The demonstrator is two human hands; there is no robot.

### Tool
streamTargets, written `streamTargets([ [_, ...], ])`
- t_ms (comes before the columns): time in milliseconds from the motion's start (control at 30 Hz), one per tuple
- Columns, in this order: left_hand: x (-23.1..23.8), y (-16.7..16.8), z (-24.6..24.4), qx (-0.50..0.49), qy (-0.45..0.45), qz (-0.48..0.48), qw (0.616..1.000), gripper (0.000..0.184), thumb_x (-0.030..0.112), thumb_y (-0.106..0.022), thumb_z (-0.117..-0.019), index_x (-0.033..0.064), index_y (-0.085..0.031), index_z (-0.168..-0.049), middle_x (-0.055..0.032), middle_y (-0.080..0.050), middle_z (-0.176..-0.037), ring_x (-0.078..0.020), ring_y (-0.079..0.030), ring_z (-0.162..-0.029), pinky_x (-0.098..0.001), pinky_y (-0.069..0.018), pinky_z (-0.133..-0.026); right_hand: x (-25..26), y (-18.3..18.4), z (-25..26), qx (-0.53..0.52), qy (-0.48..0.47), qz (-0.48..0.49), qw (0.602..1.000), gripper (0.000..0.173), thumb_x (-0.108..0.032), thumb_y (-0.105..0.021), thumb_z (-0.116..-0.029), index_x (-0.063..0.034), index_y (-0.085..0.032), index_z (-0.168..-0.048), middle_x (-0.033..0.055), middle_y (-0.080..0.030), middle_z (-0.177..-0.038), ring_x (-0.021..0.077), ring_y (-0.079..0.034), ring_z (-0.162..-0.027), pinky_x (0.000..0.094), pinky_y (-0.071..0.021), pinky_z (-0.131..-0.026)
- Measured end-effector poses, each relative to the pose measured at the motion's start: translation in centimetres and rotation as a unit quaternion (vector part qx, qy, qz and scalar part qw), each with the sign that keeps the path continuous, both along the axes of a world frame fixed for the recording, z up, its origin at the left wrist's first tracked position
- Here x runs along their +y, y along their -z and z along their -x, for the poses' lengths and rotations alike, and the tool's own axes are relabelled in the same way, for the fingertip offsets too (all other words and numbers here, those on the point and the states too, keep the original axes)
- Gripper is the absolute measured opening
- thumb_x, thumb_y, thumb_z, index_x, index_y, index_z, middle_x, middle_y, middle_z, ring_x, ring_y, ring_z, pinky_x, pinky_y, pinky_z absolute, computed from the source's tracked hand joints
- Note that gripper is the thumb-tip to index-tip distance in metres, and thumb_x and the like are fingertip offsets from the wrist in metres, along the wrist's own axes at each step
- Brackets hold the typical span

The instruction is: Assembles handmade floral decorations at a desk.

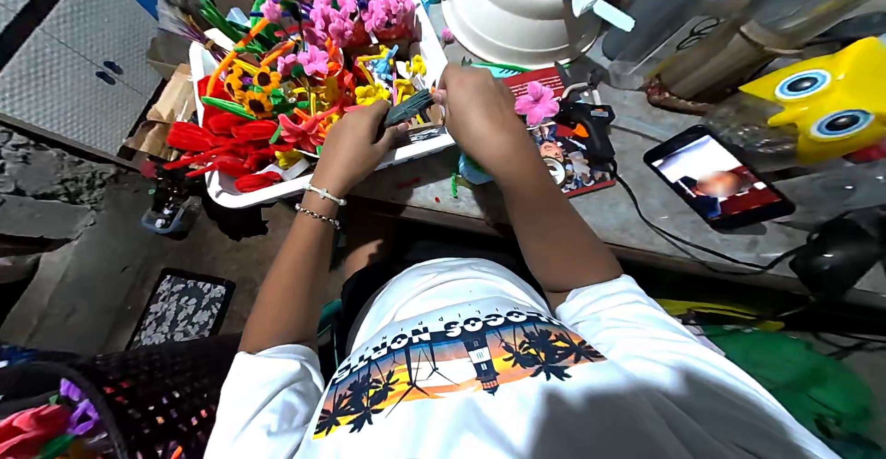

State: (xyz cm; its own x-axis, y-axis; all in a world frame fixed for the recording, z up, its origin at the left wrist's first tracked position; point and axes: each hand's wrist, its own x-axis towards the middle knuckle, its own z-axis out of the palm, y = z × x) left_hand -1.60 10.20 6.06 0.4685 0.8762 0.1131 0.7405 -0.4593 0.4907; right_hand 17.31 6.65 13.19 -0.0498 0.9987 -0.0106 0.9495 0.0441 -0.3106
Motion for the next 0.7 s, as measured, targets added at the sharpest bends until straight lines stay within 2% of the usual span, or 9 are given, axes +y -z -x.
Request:
streamTargets([
  [167, 0.0, -0.1, 0.0, -0.033, -0.019, -0.002, 0.999, 0.032, 0.033, -0.052, -0.1077, 0.0037, -0.063, -0.115, -0.0163, -0.066, -0.091, -0.0341, -0.066, -0.085, -0.0586, -0.0514, -0.077, -0.2, 1.2, 0.1, -0.013, -0.033, 0.043, 0.998, 0.019, -0.007, -0.06, -0.0999, 0.0018, -0.068, -0.114, 0.0252, -0.068, -0.111, 0.0429, -0.067, -0.107, 0.0593, -0.0531, -0.088],
  [367, 0.0, -0.1, -0.2, -0.045, -0.046, -0.005, 0.998, 0.035, 0.036, -0.051, -0.1079, 0.0045, -0.062, -0.115, -0.0152, -0.065, -0.088, -0.0331, -0.065, -0.082, -0.0577, -0.051, -0.076, 0.9, 1.5, 1.2, -0.066, -0.028, 0.062, 0.996, 0.01, -0.002, -0.064, -0.0922, 0.005, -0.069, -0.096, 0.0263, -0.068, -0.105, 0.0446, -0.067, -0.104, 0.0613, -0.0523, -0.079],
  [500, -0.1, 0.1, -0.2, -0.056, -0.058, -0.015, 0.997, 0.034, 0.036, -0.052, -0.1076, 0.0067, -0.061, -0.12, -0.0155, -0.067, -0.092, -0.0334, -0.067, -0.084, -0.0581, -0.0515, -0.077, 1.2, 2.2, 1.8, -0.081, -0.015, 0.067, 0.994, 0.011, 0.001, -0.063, -0.0919, 0.0065, -0.067, -0.1, 0.0268, -0.068, -0.107, 0.0456, -0.066, -0.104, 0.0621, -0.0513, -0.078],
  [633, 0.1, 0.5, -0.1, -0.094, -0.048, -0.032, 0.994, 0.035, 0.032, -0.057, -0.1059, 0.0107, -0.057, -0.133, -0.0139, -0.068, -0.098, -0.0302, -0.067, -0.084, -0.055, -0.0534, -0.078, 0.7, 2.5, 2.0, -0.078, -0.031, 0.023, 0.996, 0.012, 0.004, -0.058, -0.0942, 0.0045, -0.07, -0.098, 0.0257, -0.068, -0.105, 0.0445, -0.067, -0.104, 0.06, -0.0521, -0.076],
  [700, 0.3, 0.8, 0.0, -0.12, -0.032, -0.053, 0.991, 0.031, 0.027, -0.057, -0.1062, 0.0091, -0.057, -0.132, -0.0128, -0.068, -0.111, -0.0258, -0.067, -0.091, -0.0486, -0.0548, -0.083, 0.2, 2.5, 2.2, -0.08, -0.035, 0.008, 0.996, 0.017, 0.007, -0.059, -0.0919, 0.0033, -0.071, -0.102, 0.0259, -0.068, -0.108, 0.0446, -0.065, -0.107, 0.0592, -0.0525, -0.077],
])
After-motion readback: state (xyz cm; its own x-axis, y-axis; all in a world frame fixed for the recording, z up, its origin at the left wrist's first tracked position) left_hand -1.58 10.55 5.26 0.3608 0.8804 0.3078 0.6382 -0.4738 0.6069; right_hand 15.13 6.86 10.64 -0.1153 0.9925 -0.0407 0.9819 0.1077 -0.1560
